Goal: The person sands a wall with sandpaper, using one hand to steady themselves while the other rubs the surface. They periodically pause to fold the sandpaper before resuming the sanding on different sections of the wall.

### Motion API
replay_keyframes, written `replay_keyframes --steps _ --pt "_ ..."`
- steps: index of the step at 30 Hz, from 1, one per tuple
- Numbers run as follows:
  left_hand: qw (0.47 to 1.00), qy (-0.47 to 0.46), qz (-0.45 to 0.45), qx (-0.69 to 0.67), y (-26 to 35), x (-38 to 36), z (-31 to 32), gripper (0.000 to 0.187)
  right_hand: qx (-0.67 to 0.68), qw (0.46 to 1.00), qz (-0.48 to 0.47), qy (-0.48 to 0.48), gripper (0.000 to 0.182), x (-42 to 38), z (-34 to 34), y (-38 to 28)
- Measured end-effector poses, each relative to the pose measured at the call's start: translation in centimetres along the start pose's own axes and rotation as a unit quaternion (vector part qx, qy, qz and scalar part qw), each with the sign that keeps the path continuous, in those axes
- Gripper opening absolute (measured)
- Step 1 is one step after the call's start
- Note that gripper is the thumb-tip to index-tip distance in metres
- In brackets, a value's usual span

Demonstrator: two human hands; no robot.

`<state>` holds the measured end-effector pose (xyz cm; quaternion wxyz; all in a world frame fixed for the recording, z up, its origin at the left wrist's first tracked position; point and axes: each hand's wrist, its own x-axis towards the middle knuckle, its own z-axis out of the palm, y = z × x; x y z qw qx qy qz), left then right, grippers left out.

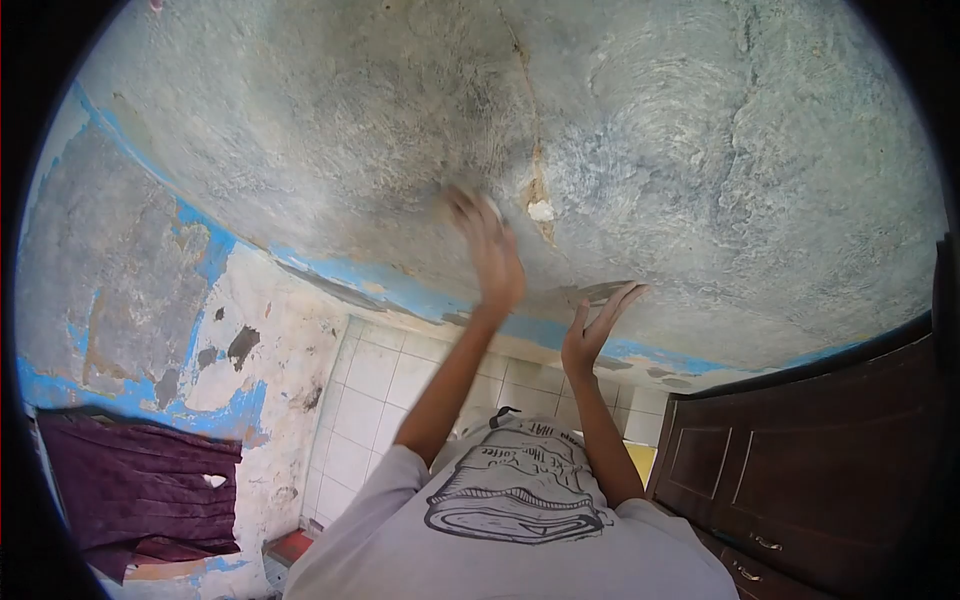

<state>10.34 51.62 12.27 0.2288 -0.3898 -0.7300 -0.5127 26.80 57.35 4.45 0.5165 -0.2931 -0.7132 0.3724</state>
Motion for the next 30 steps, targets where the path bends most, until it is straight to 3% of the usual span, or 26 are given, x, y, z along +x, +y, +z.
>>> replay_keyframes --steps 3,6,9,12,14,16,17,21,24,27,30 --pt "0.996 0.067 0.050 0.032 4.2 10.2 -5.7 0.069 0.022 1.000 0.004 0.003 0.080 0.1 0.1 -0.4" --pt "0.990 0.099 0.094 0.027 4.5 12.4 -6.4 0.067 0.005 1.000 -0.009 0.002 0.079 -0.1 -0.1 0.1" --pt "0.998 0.044 0.033 0.032 2.3 6.8 -3.3 0.066 0.019 0.999 0.006 -0.026 0.076 -0.1 -1.6 -1.1" --pt "0.997 -0.034 -0.067 -0.036 -2.7 -6.3 3.2 0.069 0.036 0.998 0.030 -0.033 0.073 -0.3 -2.4 -1.3" --pt "0.991 -0.087 -0.094 -0.042 -4.6 -11.4 4.0 0.069 0.051 0.998 0.047 -0.001 0.071 -0.8 -2.0 -0.5" --pt "0.987 -0.103 -0.108 -0.064 -4.0 -11.4 3.4 0.067 0.058 0.997 0.051 0.015 0.070 -0.5 -1.9 -0.2" --pt "0.994 -0.081 -0.071 -0.028 -4.7 -10.1 3.3 0.068 0.058 0.997 0.053 0.014 0.069 -0.6 -1.9 0.0" --pt "0.998 0.032 0.022 0.043 3.7 6.1 -3.5 0.064 0.100 0.992 0.073 0.027 0.068 -1.0 -1.7 -0.8" --pt "0.991 0.056 0.101 0.064 5.3 11.4 -6.0 0.066 0.088 0.994 0.046 0.035 0.067 -1.0 -1.4 -0.1" --pt "0.994 0.014 0.071 0.077 4.4 8.9 -4.5 0.068 0.099 0.993 0.051 0.032 0.066 -1.1 -1.9 -0.2" --pt "0.998 -0.001 0.067 0.006 1.4 -0.7 0.6 0.062 0.082 0.995 0.045 0.024 0.065 -1.0 -2.6 -0.4"
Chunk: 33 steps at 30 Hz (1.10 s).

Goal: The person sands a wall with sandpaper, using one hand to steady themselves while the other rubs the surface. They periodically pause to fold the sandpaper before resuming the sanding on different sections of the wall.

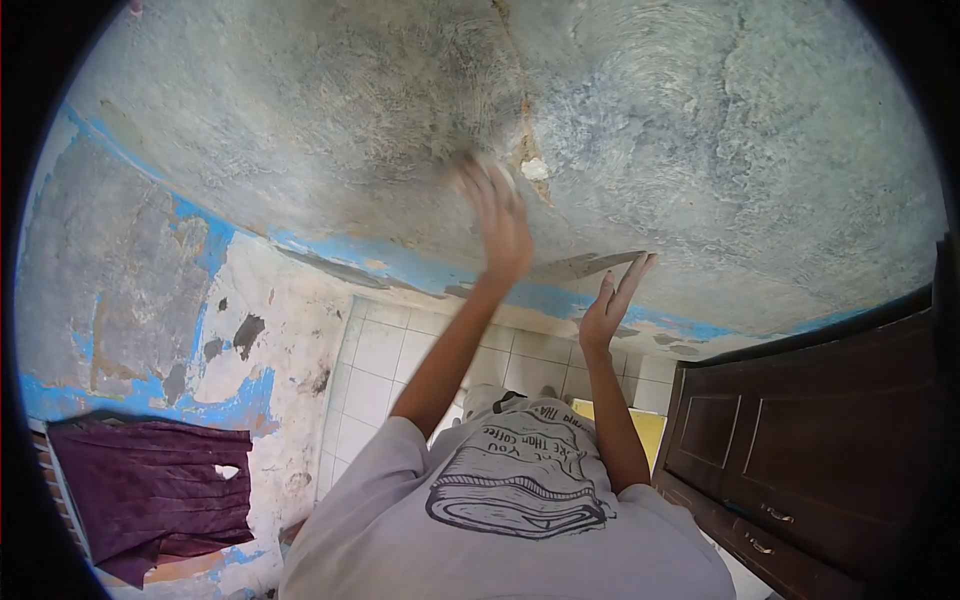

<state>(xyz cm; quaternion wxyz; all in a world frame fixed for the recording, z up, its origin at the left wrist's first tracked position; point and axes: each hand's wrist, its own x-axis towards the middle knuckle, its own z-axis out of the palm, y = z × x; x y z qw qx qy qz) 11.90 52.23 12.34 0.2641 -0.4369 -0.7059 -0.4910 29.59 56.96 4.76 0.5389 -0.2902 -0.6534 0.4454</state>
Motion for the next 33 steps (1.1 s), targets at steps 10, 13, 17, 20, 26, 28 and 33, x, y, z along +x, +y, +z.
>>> replay_keyframes --steps 10,13,17,20,26,28,33 --pt "1.000 0.012 0.004 0.022 4.8 12.7 -6.9 0.067 -0.025 1.000 0.012 -0.013 0.066 -0.2 -0.7 0.2" --pt "0.996 0.020 0.064 0.053 5.5 15.4 -8.5 0.066 0.041 0.999 0.035 -0.002 0.068 -0.3 0.0 -0.1" --pt "0.995 0.004 0.025 0.094 2.6 8.2 -4.2 0.064 0.032 0.999 0.027 -0.001 0.070 -0.4 0.1 0.4" --pt "0.994 -0.089 -0.064 0.011 -1.1 -5.1 1.1 0.067 0.020 0.999 0.030 -0.002 0.071 -0.4 0.0 0.4" --pt "0.999 0.009 -0.034 -0.028 4.5 6.9 -3.1 0.070 0.001 1.000 0.029 -0.007 0.074 -0.6 -0.3 0.3" --pt "0.998 0.048 0.025 0.018 6.4 14.9 -7.3 0.065 0.008 0.999 0.029 -0.011 0.075 -0.3 -0.2 0.2" --pt "0.994 0.043 0.083 0.058 6.2 17.7 -9.5 0.063 0.010 1.000 0.027 -0.011 0.075 -0.5 -0.6 0.1"
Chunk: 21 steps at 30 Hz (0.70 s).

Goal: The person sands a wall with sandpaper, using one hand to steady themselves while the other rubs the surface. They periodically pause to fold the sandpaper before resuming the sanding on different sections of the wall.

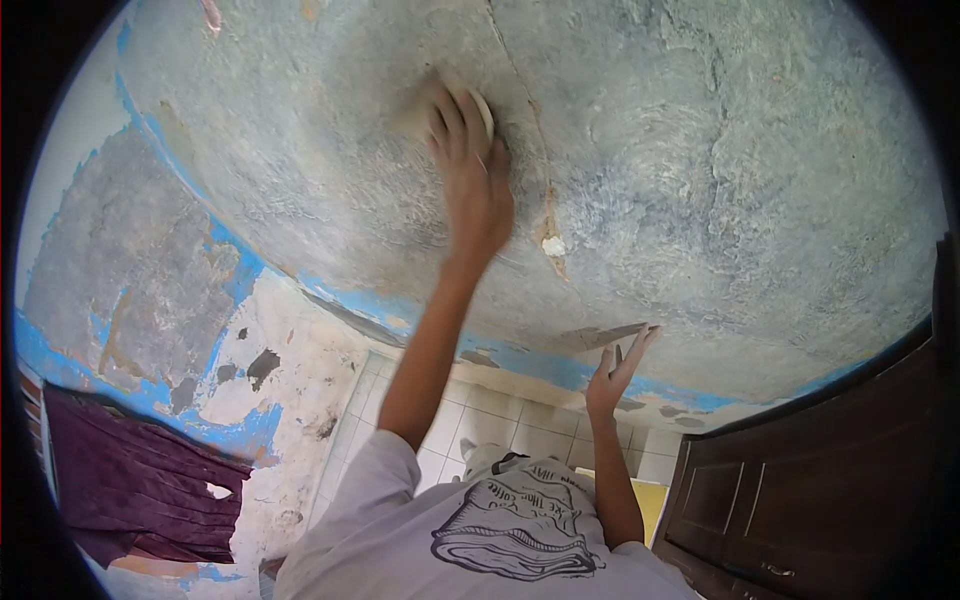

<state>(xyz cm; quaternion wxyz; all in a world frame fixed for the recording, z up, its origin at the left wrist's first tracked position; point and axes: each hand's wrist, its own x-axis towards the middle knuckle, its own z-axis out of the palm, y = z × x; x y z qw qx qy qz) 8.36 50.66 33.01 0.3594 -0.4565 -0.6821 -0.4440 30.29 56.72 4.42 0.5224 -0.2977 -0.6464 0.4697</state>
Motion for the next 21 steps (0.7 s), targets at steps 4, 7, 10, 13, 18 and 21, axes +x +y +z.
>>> replay_keyframes --steps 4,7,10,13,18,21 --pt "0.994 -0.060 -0.077 -0.045 -2.0 -16.1 6.4 0.069 0.009 1.000 0.007 0.020 0.074 0.0 0.9 -0.9" --pt "0.981 -0.151 -0.102 -0.072 -4.0 -22.9 6.3 0.066 0.011 1.000 0.005 0.020 0.074 -1.2 0.9 -0.7" --pt "0.991 -0.069 -0.074 -0.090 -3.6 -15.5 3.6 0.064 -0.014 1.000 0.010 0.022 0.074 -2.7 0.3 0.9" --pt "0.995 -0.003 -0.066 -0.074 -2.4 -4.7 -0.1 0.061 -0.045 0.998 0.040 0.037 0.074 -4.7 0.0 1.8" --pt "0.997 -0.034 -0.053 -0.034 -2.4 -3.2 -0.9 0.064 -0.087 0.994 0.036 0.049 0.074 -5.6 1.5 3.7" --pt "0.996 -0.057 -0.048 -0.040 -4.4 -13.3 2.4 0.061 -0.046 0.998 0.029 0.026 0.074 -5.7 3.0 0.9"
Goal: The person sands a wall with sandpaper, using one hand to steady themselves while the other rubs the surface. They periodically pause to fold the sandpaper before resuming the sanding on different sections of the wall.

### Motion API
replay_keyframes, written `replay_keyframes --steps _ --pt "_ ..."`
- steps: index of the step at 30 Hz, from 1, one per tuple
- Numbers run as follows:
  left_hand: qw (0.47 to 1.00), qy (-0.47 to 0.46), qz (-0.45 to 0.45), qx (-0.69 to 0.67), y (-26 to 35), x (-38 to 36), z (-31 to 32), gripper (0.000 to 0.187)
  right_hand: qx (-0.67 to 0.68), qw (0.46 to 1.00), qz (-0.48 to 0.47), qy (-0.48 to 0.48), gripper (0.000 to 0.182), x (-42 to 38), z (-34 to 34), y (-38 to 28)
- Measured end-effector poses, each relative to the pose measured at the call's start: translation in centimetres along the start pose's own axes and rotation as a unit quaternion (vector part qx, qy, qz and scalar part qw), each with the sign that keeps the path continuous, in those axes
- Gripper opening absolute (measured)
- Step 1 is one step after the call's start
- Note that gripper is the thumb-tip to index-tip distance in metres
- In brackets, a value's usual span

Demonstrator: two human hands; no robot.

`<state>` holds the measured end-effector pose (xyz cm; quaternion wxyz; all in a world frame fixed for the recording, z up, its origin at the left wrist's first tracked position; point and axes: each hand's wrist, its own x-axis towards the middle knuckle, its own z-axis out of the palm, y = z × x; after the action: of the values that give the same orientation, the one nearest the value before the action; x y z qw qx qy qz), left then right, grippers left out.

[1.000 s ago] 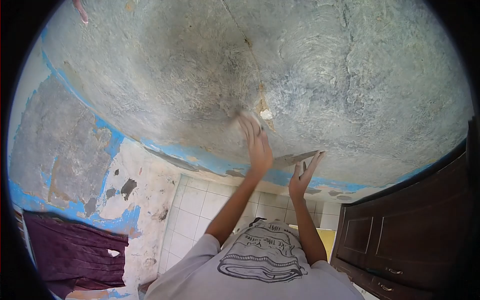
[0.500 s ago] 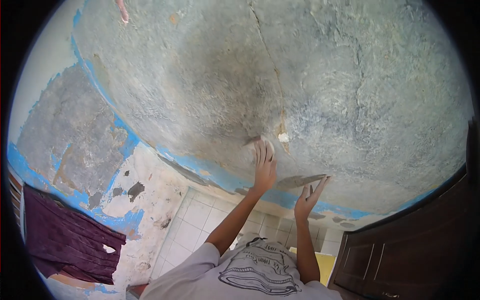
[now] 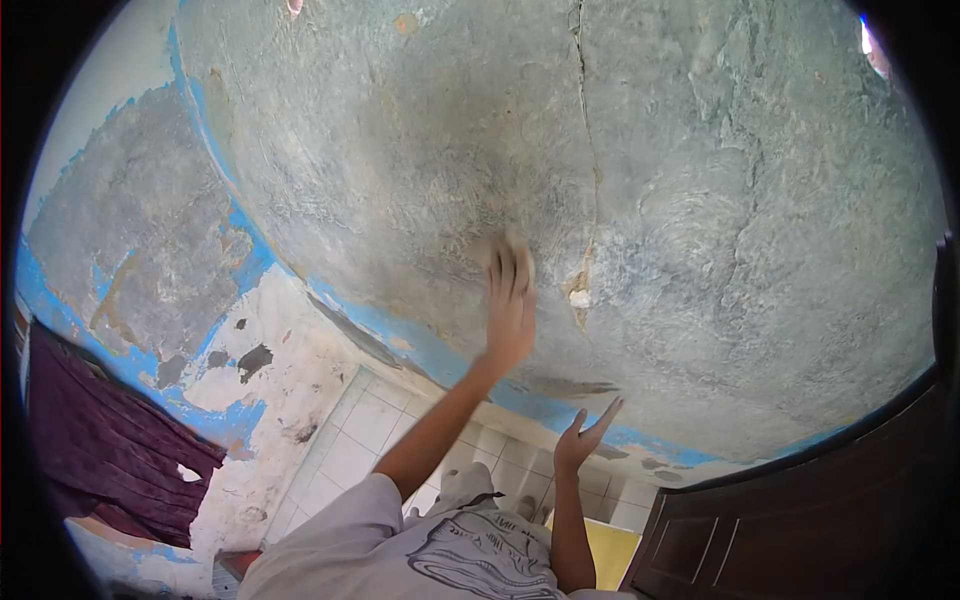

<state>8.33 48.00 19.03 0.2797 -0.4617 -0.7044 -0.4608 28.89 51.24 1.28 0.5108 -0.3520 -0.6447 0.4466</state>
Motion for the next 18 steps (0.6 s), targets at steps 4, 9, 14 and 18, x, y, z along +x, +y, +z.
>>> replay_keyframes --steps 4,9,14,18 --pt "0.985 -0.004 -0.169 -0.025 -1.5 -7.2 2.4 0.063 -0.040 0.998 -0.033 -0.029 0.073 -0.8 0.1 -2.5" --pt "0.992 0.093 -0.080 -0.011 -1.4 6.0 -3.6 0.063 -0.112 0.990 -0.072 -0.036 0.072 -1.0 1.3 -3.7" --pt "0.994 0.072 0.016 0.080 -3.9 11.2 -8.8 0.063 -0.120 0.988 -0.084 -0.048 0.070 -0.4 5.4 -4.9" --pt "0.999 0.021 -0.008 0.027 -9.4 -0.6 -5.5 0.067 -0.126 0.988 -0.061 -0.063 0.070 -2.5 9.2 -5.7"
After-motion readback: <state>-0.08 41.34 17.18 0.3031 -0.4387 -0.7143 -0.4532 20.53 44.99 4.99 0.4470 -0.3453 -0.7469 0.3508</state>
